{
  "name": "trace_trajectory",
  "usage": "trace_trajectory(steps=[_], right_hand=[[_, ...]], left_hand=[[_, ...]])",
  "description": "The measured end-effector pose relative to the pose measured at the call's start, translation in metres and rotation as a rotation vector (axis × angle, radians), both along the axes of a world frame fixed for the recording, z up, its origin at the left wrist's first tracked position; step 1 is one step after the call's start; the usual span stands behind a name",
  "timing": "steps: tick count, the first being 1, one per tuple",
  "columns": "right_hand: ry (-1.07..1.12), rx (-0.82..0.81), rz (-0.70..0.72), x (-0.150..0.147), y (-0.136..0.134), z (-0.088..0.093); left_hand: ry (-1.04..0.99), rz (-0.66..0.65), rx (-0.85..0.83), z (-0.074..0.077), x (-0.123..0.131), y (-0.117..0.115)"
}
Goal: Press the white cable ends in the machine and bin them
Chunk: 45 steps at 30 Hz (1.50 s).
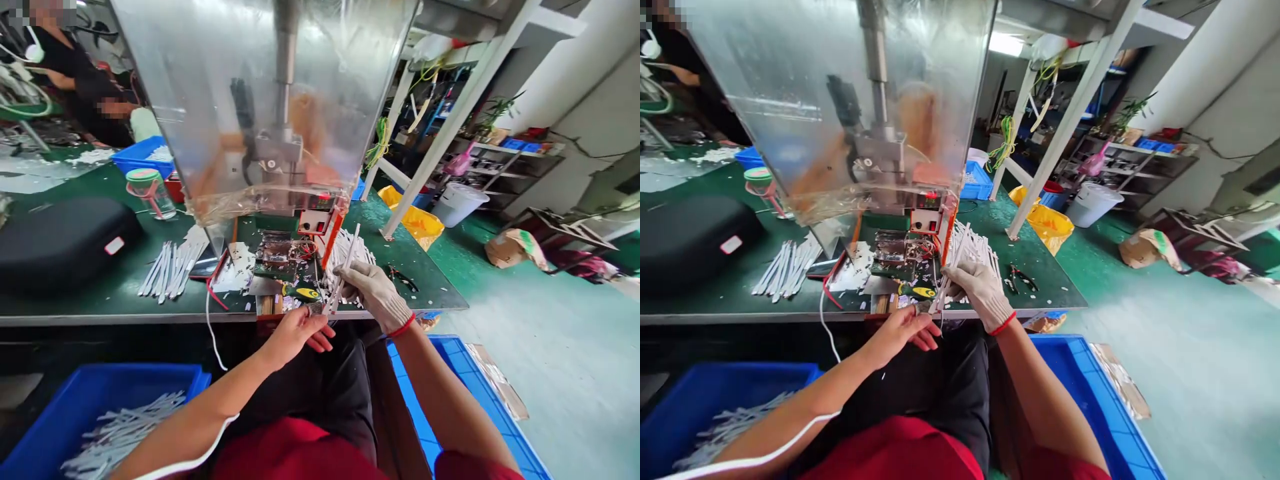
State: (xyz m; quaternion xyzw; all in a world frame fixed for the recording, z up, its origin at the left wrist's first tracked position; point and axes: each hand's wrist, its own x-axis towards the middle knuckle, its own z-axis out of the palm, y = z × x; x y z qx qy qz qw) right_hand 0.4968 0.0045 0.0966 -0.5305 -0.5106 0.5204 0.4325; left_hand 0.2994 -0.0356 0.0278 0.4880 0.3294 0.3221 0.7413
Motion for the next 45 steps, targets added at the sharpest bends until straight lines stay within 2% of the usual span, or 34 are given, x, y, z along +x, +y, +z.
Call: trace_trajectory(steps=[8, 21, 25, 29, 34, 39, 45], right_hand=[[-0.044, -0.007, 0.067, -0.038, -0.012, -0.01], [-0.034, -0.066, 0.126, -0.049, -0.009, -0.035], [0.084, -0.119, 0.2, -0.06, -0.003, -0.049], [0.285, -0.247, 0.295, -0.077, 0.012, -0.066], [0.436, -0.317, 0.305, -0.101, 0.023, -0.076], [0.461, -0.338, 0.27, -0.11, 0.025, -0.079], [0.46, -0.329, 0.226, -0.11, 0.03, -0.097]], left_hand=[[0.033, 0.116, -0.051, 0.0, -0.009, -0.005], [0.058, 0.085, -0.135, -0.007, -0.023, -0.017], [0.055, 0.13, -0.165, -0.01, -0.029, -0.024], [0.038, 0.218, -0.185, -0.013, -0.04, -0.029], [0.052, 0.309, -0.188, -0.018, -0.049, -0.027], [0.08, 0.249, -0.218, -0.019, -0.051, -0.021], [0.07, 0.221, -0.225, -0.02, -0.051, -0.017]])
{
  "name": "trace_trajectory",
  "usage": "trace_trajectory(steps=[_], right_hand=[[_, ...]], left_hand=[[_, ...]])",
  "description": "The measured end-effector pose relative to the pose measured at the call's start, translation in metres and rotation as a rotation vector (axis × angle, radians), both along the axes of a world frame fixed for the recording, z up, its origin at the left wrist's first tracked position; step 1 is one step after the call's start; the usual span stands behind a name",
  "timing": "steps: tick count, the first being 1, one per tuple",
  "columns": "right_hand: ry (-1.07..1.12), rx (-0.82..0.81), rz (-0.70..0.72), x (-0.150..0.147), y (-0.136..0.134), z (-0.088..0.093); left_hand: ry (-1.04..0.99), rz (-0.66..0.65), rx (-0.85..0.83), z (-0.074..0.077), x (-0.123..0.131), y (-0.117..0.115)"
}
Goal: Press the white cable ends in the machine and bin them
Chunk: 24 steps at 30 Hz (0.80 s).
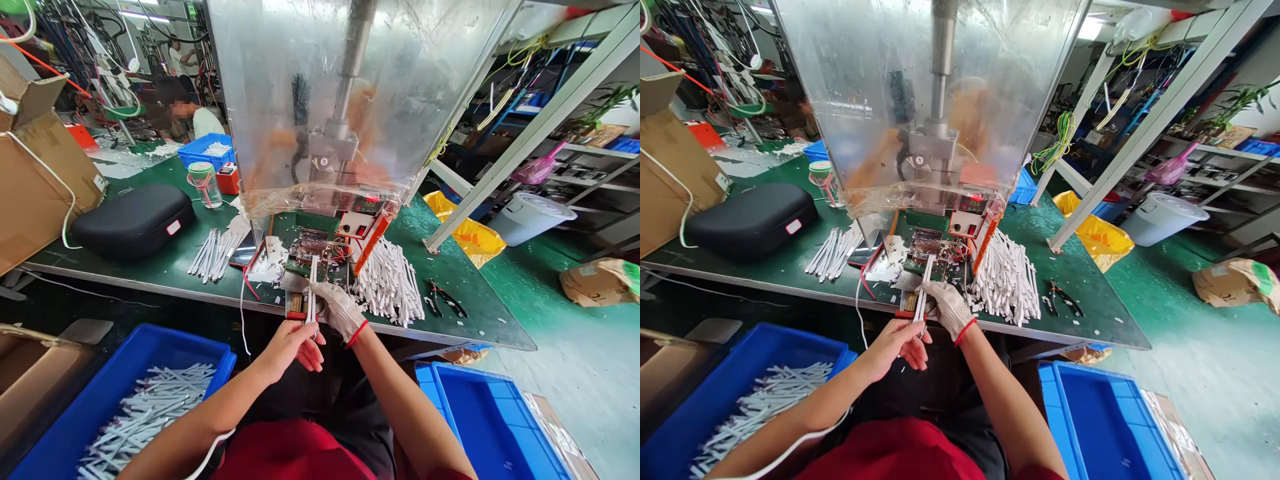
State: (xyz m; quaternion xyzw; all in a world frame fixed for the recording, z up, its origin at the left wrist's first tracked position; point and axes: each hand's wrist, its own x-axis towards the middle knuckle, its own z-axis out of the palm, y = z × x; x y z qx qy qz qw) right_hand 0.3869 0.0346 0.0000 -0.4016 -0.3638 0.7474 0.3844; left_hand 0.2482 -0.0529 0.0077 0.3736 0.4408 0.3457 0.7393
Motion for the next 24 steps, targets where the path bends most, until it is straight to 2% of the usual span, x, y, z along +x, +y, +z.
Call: trace_trajectory(steps=[4, 15, 18, 24], right_hand=[[0.035, 0.01, -0.02, 0.0, 0.002, -0.007], [-0.018, -0.005, -0.029, 0.0, 0.004, -0.007], [-0.037, 0.016, -0.044, -0.002, 0.013, -0.007], [-0.097, -0.013, -0.183, -0.015, 0.04, 0.009]], left_hand=[[-0.003, -0.006, 0.003, -0.001, 0.0, 0.0], [-0.014, -0.023, -0.006, 0.0, -0.003, 0.001], [-0.024, -0.049, -0.037, 0.0, -0.003, 0.003], [-0.045, -0.062, -0.056, -0.002, 0.002, 0.005]])
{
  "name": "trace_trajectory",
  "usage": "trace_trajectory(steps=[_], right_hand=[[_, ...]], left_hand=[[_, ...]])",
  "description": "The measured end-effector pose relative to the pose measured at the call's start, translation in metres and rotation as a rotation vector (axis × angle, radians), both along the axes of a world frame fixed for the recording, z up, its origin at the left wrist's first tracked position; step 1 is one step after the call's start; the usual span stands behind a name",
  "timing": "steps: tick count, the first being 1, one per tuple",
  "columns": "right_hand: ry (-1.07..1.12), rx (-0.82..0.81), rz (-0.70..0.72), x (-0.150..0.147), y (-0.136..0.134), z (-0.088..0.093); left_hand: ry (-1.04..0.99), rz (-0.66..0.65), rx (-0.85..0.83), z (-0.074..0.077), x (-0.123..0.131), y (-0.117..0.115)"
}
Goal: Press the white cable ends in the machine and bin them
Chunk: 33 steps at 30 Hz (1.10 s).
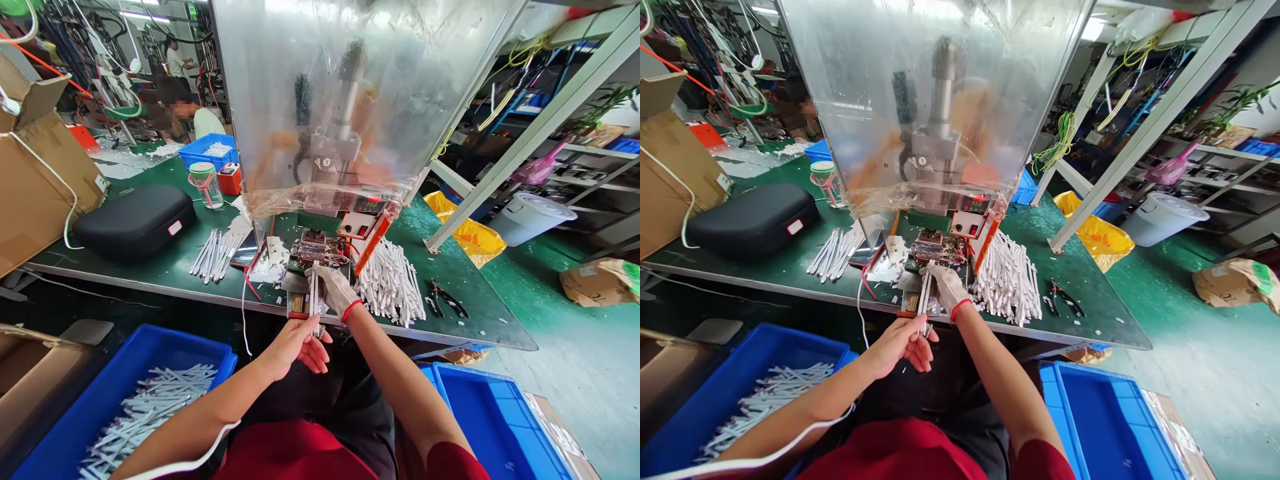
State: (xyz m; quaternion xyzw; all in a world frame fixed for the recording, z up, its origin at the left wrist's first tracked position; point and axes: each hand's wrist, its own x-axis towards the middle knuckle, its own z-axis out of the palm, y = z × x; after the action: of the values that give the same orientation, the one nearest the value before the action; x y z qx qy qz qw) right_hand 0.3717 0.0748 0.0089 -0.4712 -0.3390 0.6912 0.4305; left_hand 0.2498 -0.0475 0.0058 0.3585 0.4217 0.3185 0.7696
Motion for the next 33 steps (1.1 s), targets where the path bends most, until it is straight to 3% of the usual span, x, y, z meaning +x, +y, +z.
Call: trace_trajectory(steps=[10, 33], right_hand=[[-0.046, 0.098, -0.022, -0.003, 0.011, -0.014], [0.005, 0.081, -0.073, -0.005, 0.009, -0.006]], left_hand=[[0.008, 0.067, 0.04, -0.004, 0.009, -0.002], [0.026, 0.13, 0.098, -0.001, 0.012, -0.007]])
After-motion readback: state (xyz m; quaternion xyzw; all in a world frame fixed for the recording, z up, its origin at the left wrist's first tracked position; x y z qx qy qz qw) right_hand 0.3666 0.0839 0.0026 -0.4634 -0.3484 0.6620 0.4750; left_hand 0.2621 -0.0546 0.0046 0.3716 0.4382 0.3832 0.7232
